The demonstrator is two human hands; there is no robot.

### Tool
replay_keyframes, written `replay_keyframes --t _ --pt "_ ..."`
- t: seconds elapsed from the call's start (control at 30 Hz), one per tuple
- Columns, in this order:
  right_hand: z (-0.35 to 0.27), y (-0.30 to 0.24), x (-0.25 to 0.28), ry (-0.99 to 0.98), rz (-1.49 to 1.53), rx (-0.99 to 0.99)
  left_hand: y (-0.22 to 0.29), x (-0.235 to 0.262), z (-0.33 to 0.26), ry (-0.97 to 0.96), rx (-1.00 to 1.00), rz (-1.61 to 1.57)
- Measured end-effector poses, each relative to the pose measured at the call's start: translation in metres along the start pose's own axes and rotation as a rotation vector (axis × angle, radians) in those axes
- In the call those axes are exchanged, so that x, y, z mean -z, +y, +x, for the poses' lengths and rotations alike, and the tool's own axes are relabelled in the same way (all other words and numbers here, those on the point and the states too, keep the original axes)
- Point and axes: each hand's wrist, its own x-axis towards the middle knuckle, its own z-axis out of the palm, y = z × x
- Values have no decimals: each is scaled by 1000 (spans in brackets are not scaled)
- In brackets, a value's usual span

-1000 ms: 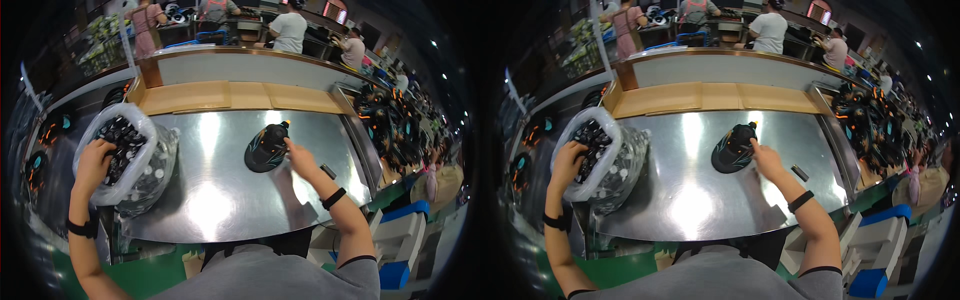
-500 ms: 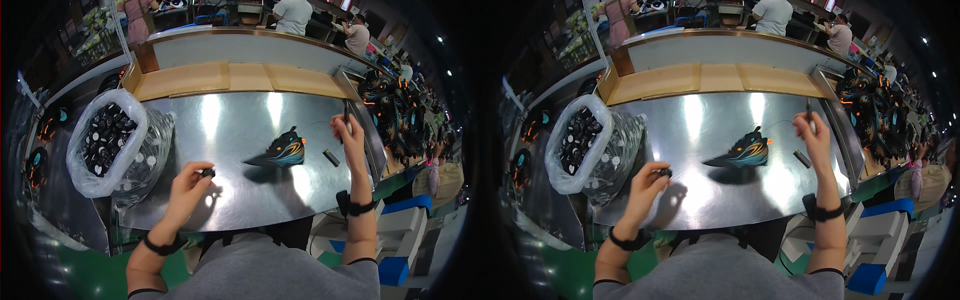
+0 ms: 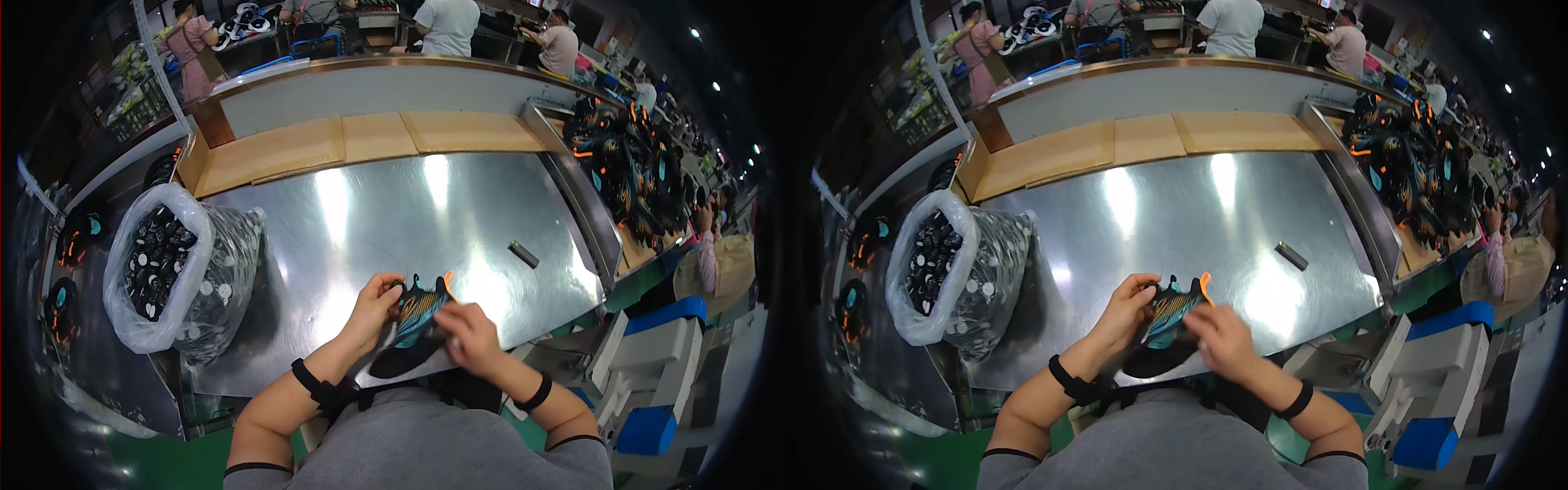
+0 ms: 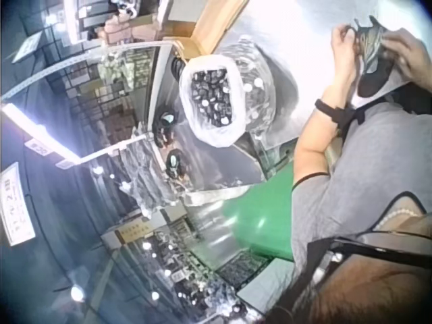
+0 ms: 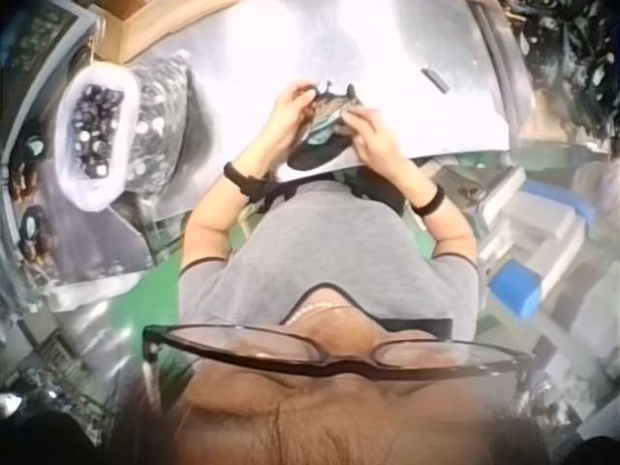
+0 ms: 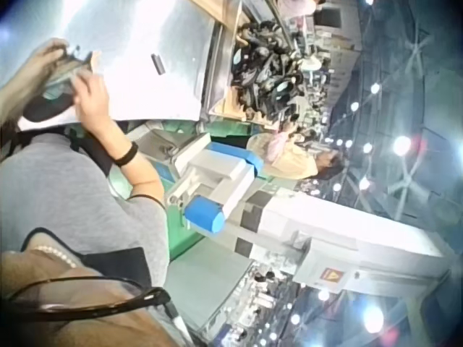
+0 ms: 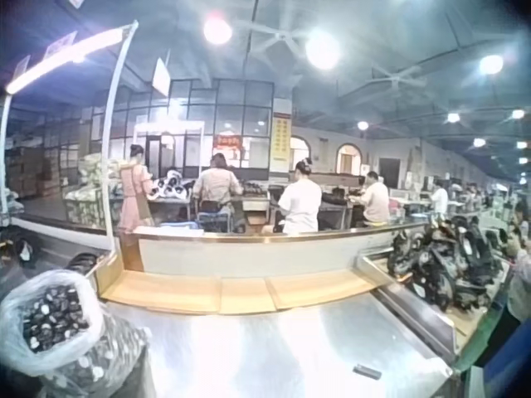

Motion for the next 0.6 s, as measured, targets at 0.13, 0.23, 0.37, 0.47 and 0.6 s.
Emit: replay_keyframes --t 0.13,0.23,0.37,0.47,0.6 --pt "-41 -27 -13 127 -25 -11 4 -33 -1 -67 12 30" --pt "-28 -31 -15 266 -62 49 33 -57 8 -168 -16 44" --pt "-18 -34 -18 288 -16 78 107 -75 16 -813 -348 453" --pt "-45 -29 -29 -182 219 171 86 -55 25 -906 -64 639" --pt "-58 -42 -17 -247 666 -196 35 10 31 -612 62 252"
